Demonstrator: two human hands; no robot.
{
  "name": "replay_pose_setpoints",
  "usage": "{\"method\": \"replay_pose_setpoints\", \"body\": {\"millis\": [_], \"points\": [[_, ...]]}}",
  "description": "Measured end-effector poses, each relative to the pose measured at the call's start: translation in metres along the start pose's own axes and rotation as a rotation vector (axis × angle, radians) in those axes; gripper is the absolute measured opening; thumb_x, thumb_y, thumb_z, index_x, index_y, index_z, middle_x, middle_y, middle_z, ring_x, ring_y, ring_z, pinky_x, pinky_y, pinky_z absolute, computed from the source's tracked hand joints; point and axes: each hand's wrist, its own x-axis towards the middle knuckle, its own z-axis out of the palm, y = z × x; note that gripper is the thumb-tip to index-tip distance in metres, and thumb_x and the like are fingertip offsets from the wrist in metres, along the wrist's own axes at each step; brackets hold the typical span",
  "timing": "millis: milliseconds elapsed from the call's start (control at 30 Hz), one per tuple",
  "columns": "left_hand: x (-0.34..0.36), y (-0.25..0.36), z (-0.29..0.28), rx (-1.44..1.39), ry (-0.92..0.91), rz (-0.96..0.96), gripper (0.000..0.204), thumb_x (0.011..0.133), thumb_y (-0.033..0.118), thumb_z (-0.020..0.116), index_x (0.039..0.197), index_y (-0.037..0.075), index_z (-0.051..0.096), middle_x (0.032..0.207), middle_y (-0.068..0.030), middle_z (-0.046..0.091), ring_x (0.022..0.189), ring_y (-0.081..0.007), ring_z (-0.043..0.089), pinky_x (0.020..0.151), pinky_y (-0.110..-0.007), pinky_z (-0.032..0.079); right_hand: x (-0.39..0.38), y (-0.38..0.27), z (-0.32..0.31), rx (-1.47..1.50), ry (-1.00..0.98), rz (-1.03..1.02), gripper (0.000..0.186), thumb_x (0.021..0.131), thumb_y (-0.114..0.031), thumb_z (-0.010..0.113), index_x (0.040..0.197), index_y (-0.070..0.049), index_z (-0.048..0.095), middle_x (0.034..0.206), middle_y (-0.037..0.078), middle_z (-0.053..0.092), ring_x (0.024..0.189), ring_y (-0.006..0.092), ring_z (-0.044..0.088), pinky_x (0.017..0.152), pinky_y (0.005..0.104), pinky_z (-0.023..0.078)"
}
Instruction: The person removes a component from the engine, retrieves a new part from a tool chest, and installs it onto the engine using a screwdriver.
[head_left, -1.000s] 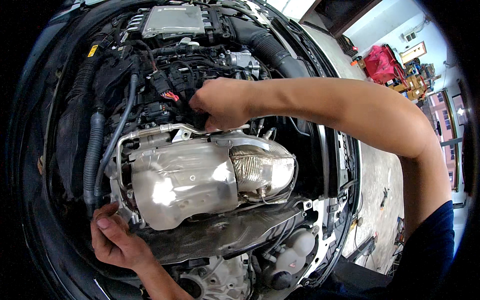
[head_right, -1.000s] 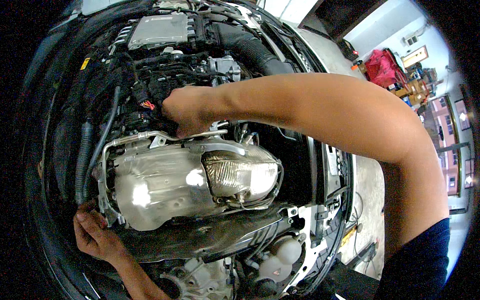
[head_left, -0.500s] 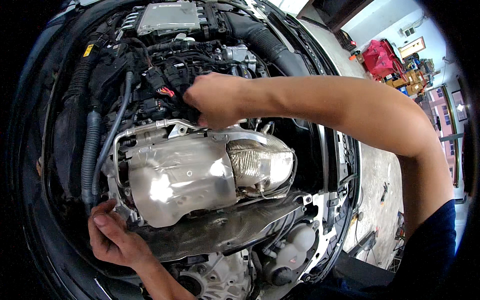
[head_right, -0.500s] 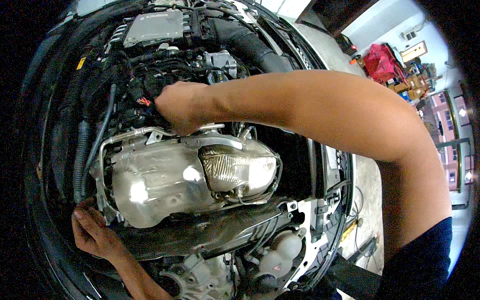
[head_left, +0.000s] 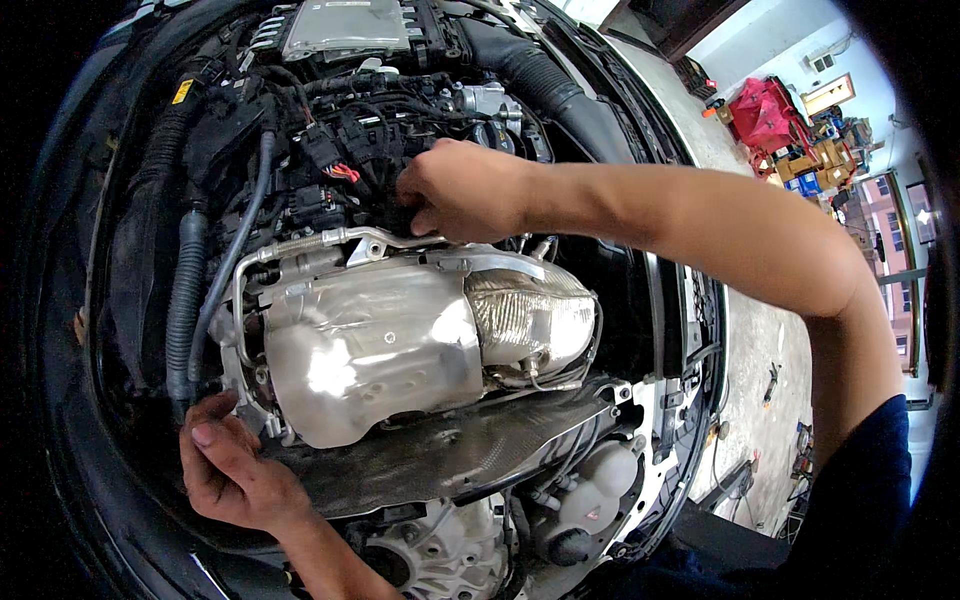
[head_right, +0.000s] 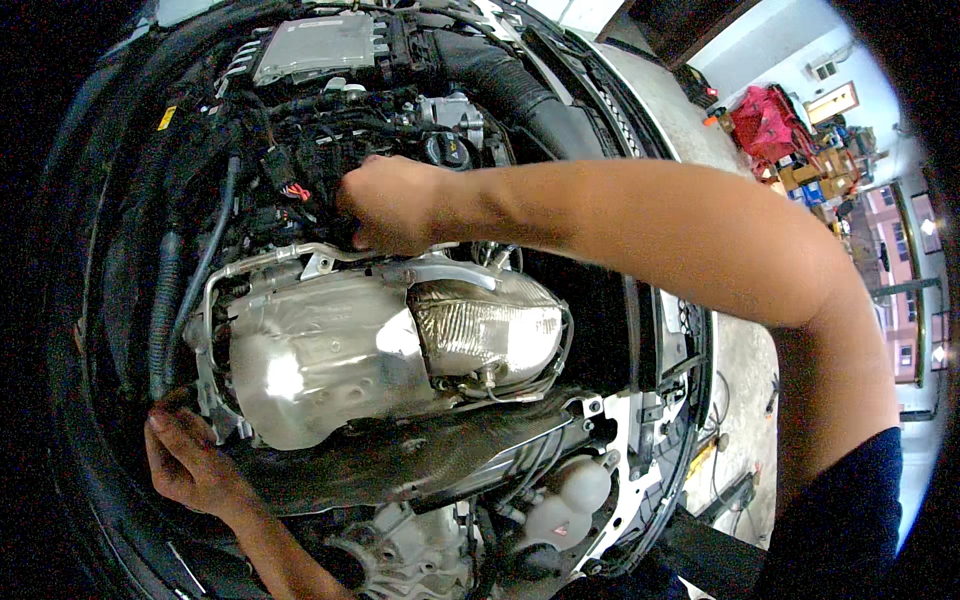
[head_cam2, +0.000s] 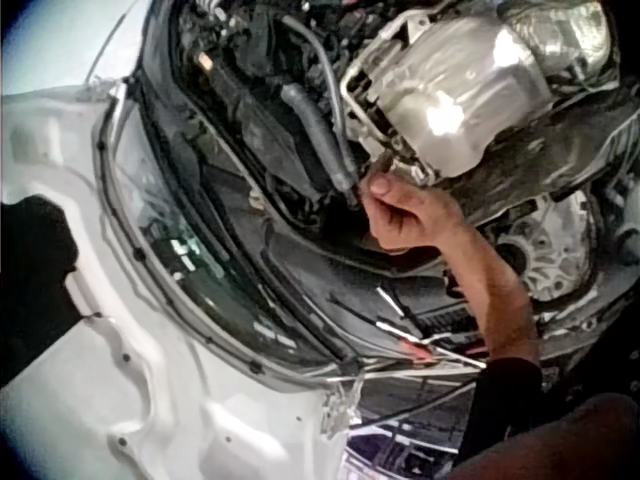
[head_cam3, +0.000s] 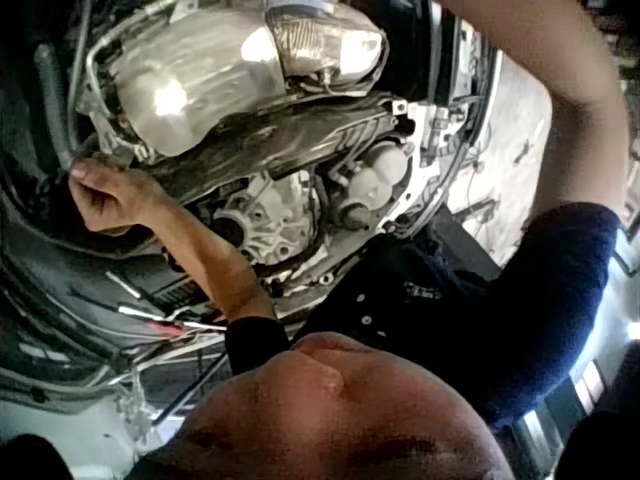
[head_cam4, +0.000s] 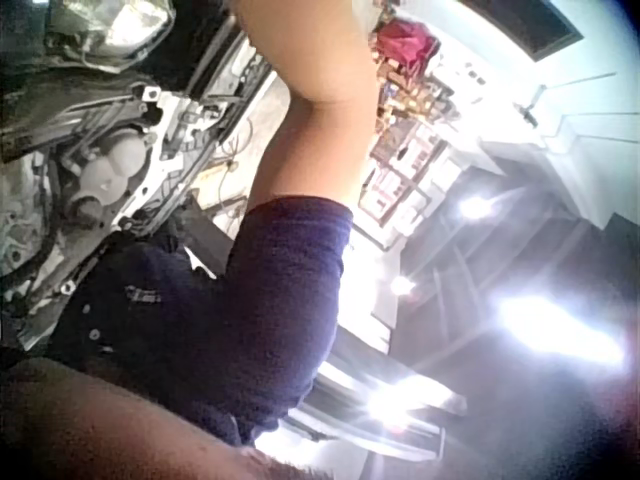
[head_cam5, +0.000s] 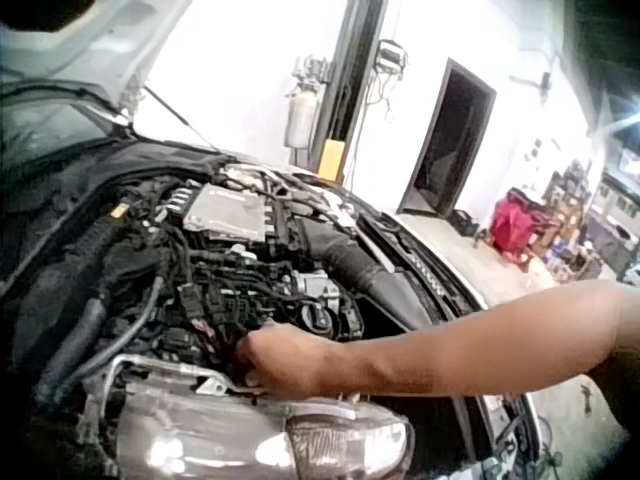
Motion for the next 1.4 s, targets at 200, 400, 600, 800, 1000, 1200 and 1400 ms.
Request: {"method": "replay_pose_setpoints", "body": {"millis": [200, 400, 600, 800, 1000, 1200, 1400], "points": [[-0.001, -0.001, -0.002, 0.008, -0.057, -0.04, 0.033, 0.097, 0.024, 0.051, 0.091, -0.006, 0.065, 0.061, 0.0003, 0.05, 0.052, -0.0028, 0.031, 0.047, -0.022, 0.019, -0.005, 0.006, 0.014, -0.008, 0.203, 0.061, 0.025, 0.079, -0.023, 0.069, 0.084, 0.001, 0.063, 0.079, 0.02, 0.065, 0.082, 0.0393, 0.063, 0.074, 0.045, 0.05], [0.005, 0.003, 0.006, 0.106, -0.128, 0.062, 0.027, 0.096, 0.019, 0.053, 0.1, -0.006, 0.065, 0.089, -0.0113, 0.068, 0.073, -0.0139, 0.059, 0.067, -0.025, 0.046, -0.029, 0.013, 0.013, 0.137, 0.241, 0.036, 0.025, 0.082, -0.025, 0.068, 0.08, -0.001, 0.061, 0.074, 0.019, 0.064, 0.072, 0.0386, 0.063, 0.068, 0.0453, 0.05], [0.017, 0.056, 0.05, 0.315, -0.506, 0.067, 0.023, 0.085, 0.015, 0.065, 0.1, -0.003, 0.065, 0.088, -0.0123, 0.067, 0.075, -0.017, 0.062, 0.069, -0.028, 0.048, -0.176, 0.036, 0.059, 0.288, 0.573, 0.166, 0.014, 0.086, -0.014, 0.063, 0.086, -0.001, 0.059, 0.067, 0.016, 0.059, 0.057, 0.032, 0.059, 0.053, 0.0387, 0.047], [0.059, 0.093, 0.155, 0.627, -1.119, 0.811, 0.019, 0.081, 0.021, 0.066, 0.087, 0.004, 0.069, 0.079, -0.0129, 0.064, 0.072, -0.0331, 0.063, 0.063, -0.042, 0.049, -0.325, 0.009, 0.155, 0.418, 0.896, 0.739, 0.016, 0.08, 0.0, 0.061, 0.095, 0.003, 0.059, 0.084, 0.021, 0.061, 0.072, 0.0365, 0.061, 0.066, 0.0385, 0.049], [0.065, 0.104, 0.204, 1.171, -1.403, 0.73, 0.024, 0.079, 0.026, 0.069, 0.075, 0.003, 0.07, 0.081, -0.0195, 0.067, 0.081, -0.0339, 0.066, 0.073, -0.042, 0.053, -0.367, -0.04, 0.216, 0.302, 0.918, 0.694, 0.042, 0.069, 0.001, 0.063, 0.109, -0.003, 0.051, 0.122, 0.023, 0.043, 0.113, 0.0423, 0.042, 0.097, 0.0494, 0.035], [0.06, 0.118, 0.218, 1.31, -1.539, 0.652, 0.03, 0.077, 0.035, 0.07, 0.083, 0.006, 0.073, 0.086, -0.0177, 0.068, 0.083, -0.0334, 0.066, 0.077, -0.041, 0.053, -0.368, -0.05, 0.251, 0.376, 0.885, 0.664, 0.043, 0.074, -0.009, 0.064, 0.113, -0.005, 0.048, 0.126, 0.023, 0.04, 0.118, 0.0442, 0.037, 0.1, 0.055, 0.029], [0.039, 0.121, 0.233, 1.42, -1.385, 0.542, 0.053, 0.081, 0.049, 0.064, 0.08, -0.004, 0.069, 0.084, -0.025, 0.066, 0.084, -0.0374, 0.066, 0.076, -0.044, 0.053, -0.37, -0.042, 0.263, 0.396, 0.848, 0.635, 0.041, 0.074, -0.015, 0.065, 0.111, -0.007, 0.049, 0.124, 0.022, 0.042, 0.116, 0.0432, 0.04, 0.097, 0.0542, 0.032]]}}
